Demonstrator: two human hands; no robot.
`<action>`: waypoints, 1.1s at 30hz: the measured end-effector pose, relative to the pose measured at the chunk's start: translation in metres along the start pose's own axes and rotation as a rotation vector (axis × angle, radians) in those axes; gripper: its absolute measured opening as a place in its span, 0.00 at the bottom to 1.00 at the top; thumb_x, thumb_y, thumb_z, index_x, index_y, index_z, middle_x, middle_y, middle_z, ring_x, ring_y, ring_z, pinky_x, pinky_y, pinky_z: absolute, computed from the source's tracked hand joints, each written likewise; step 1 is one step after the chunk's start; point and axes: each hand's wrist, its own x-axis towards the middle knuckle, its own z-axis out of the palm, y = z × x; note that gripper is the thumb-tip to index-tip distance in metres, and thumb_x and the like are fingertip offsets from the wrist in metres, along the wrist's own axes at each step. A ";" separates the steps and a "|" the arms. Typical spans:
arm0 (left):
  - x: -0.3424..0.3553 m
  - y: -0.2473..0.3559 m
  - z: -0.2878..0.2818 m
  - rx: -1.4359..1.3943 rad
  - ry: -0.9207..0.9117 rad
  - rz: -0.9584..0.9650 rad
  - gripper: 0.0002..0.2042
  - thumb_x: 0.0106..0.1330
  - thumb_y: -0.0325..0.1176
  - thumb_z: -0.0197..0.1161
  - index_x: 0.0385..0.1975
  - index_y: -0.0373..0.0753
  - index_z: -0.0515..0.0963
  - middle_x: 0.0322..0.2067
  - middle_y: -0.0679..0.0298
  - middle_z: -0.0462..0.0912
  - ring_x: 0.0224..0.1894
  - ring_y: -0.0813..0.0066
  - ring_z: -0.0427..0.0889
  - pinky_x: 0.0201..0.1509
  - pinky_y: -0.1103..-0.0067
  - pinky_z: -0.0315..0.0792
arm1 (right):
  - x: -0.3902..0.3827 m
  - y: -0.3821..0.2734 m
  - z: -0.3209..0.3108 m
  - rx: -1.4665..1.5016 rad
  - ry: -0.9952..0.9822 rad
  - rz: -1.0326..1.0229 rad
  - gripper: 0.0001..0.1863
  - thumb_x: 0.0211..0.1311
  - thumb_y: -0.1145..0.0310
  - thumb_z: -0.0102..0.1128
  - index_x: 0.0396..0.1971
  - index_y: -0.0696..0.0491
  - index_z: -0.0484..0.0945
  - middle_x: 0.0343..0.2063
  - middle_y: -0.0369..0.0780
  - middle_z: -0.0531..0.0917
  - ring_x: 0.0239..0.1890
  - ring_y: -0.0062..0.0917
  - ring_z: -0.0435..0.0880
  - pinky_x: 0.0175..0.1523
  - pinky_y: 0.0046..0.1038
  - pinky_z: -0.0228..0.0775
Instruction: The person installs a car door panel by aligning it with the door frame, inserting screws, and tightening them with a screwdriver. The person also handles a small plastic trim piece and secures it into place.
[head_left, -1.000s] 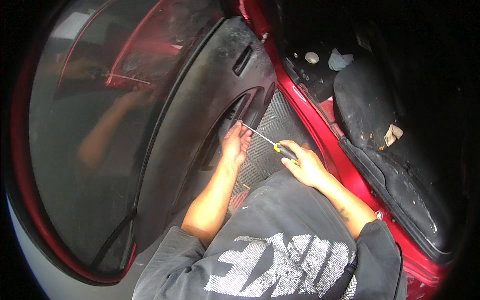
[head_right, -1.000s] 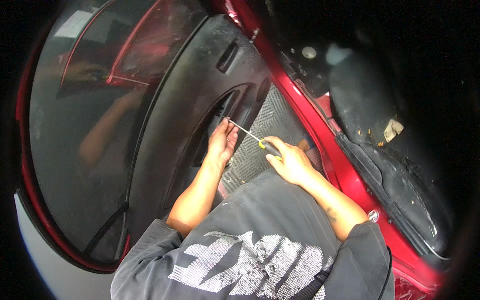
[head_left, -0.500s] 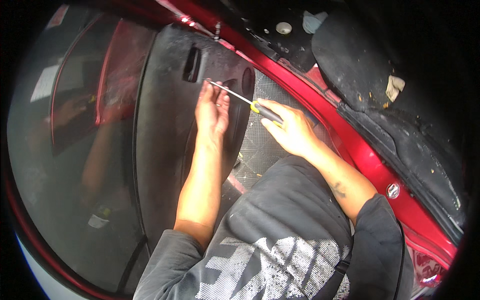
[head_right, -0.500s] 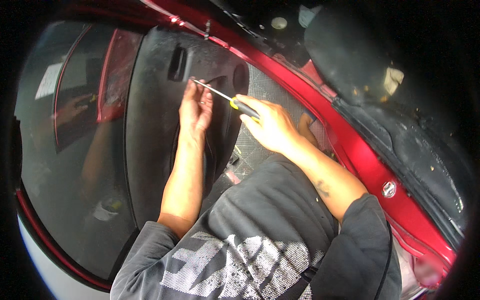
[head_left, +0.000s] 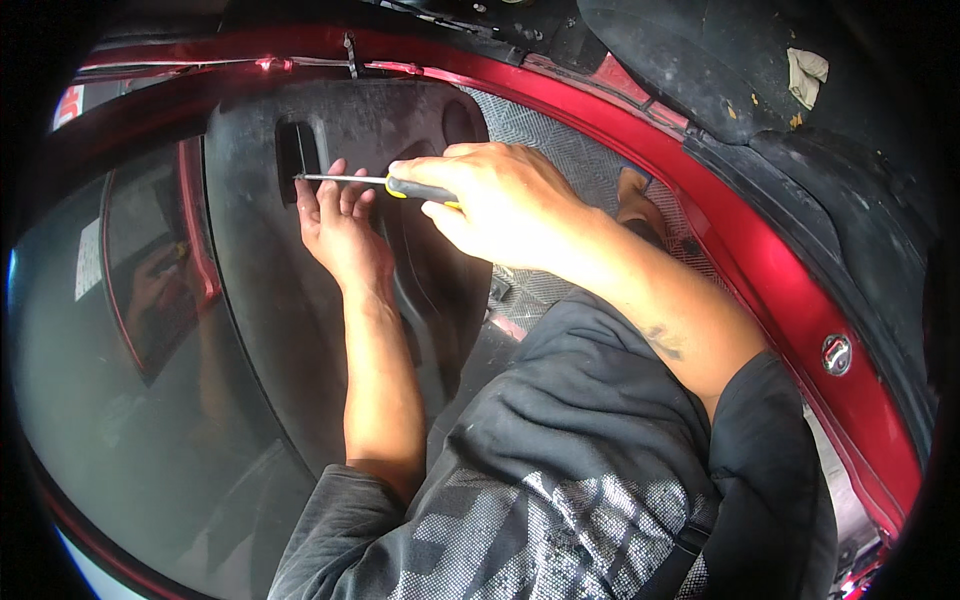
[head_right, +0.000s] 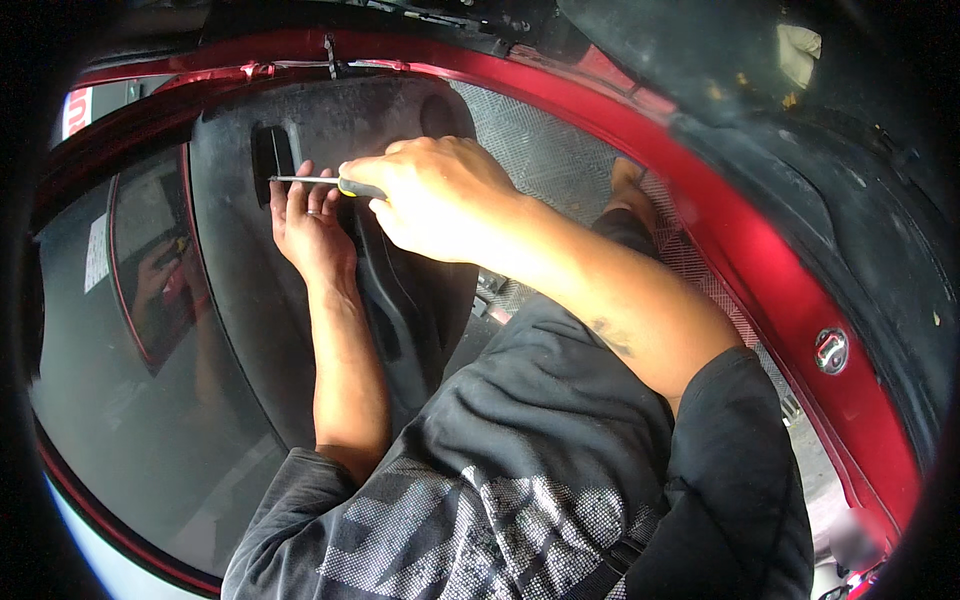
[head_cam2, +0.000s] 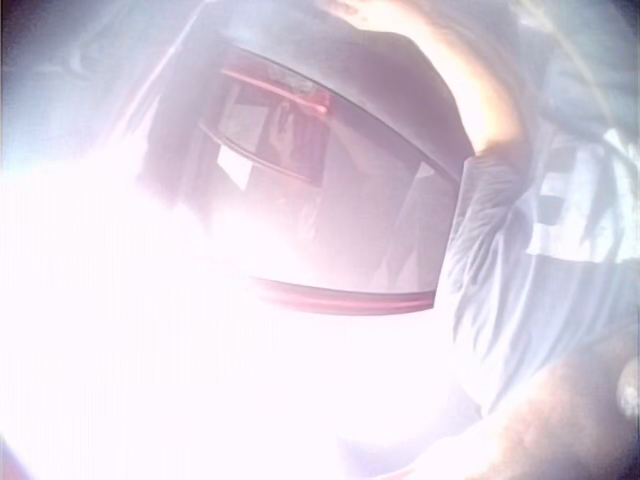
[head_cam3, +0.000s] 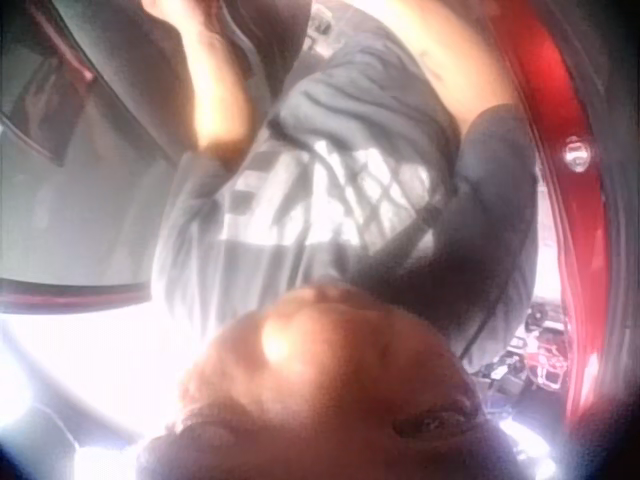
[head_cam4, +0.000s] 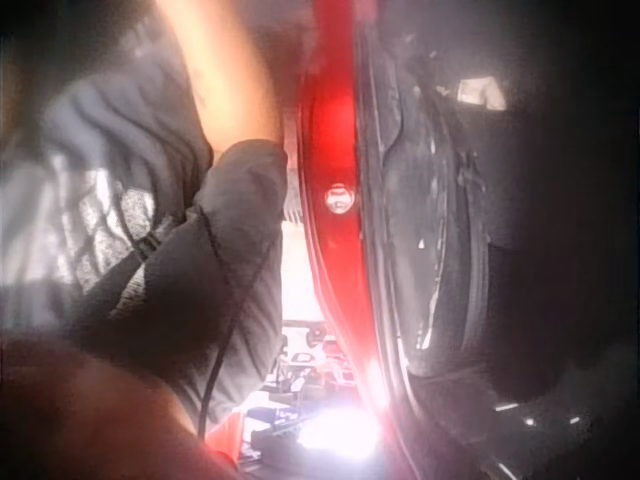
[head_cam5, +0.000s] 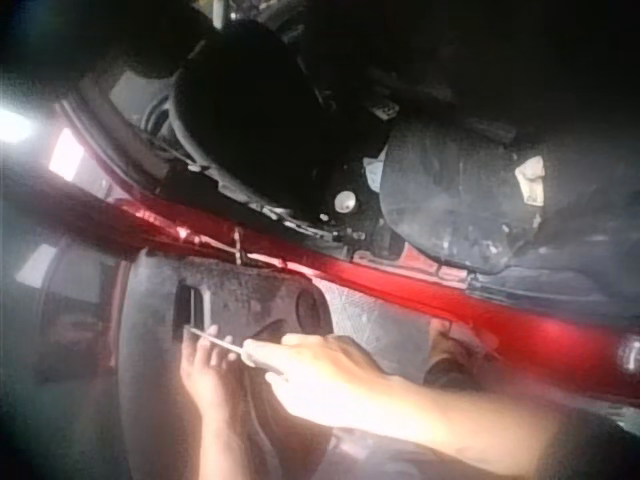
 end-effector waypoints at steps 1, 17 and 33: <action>0.005 -0.002 -0.002 0.032 -0.011 0.016 0.36 0.71 0.23 0.54 0.76 0.29 0.43 0.56 0.50 0.78 0.49 0.64 0.83 0.43 0.78 0.80 | 0.005 -0.003 -0.003 -0.008 -0.028 0.007 0.19 0.60 0.67 0.64 0.52 0.49 0.83 0.36 0.46 0.87 0.38 0.43 0.88 0.44 0.42 0.81; 0.036 0.008 0.013 -0.022 0.038 -0.074 0.23 0.65 0.18 0.50 0.62 0.24 0.61 0.55 0.48 0.76 0.47 0.68 0.84 0.46 0.78 0.82 | 0.094 -0.017 -0.033 -0.135 -0.189 -0.097 0.24 0.52 0.71 0.57 0.52 0.58 0.83 0.46 0.51 0.86 0.49 0.41 0.87 0.58 0.38 0.77; 0.025 0.024 0.021 -0.739 0.058 -0.474 0.15 0.80 0.38 0.48 0.54 0.34 0.75 0.53 0.55 0.81 0.58 0.64 0.78 0.61 0.65 0.76 | 0.106 -0.004 -0.029 0.806 -0.468 0.621 0.16 0.71 0.61 0.55 0.48 0.57 0.80 0.25 0.45 0.86 0.10 0.16 0.73 0.15 0.16 0.59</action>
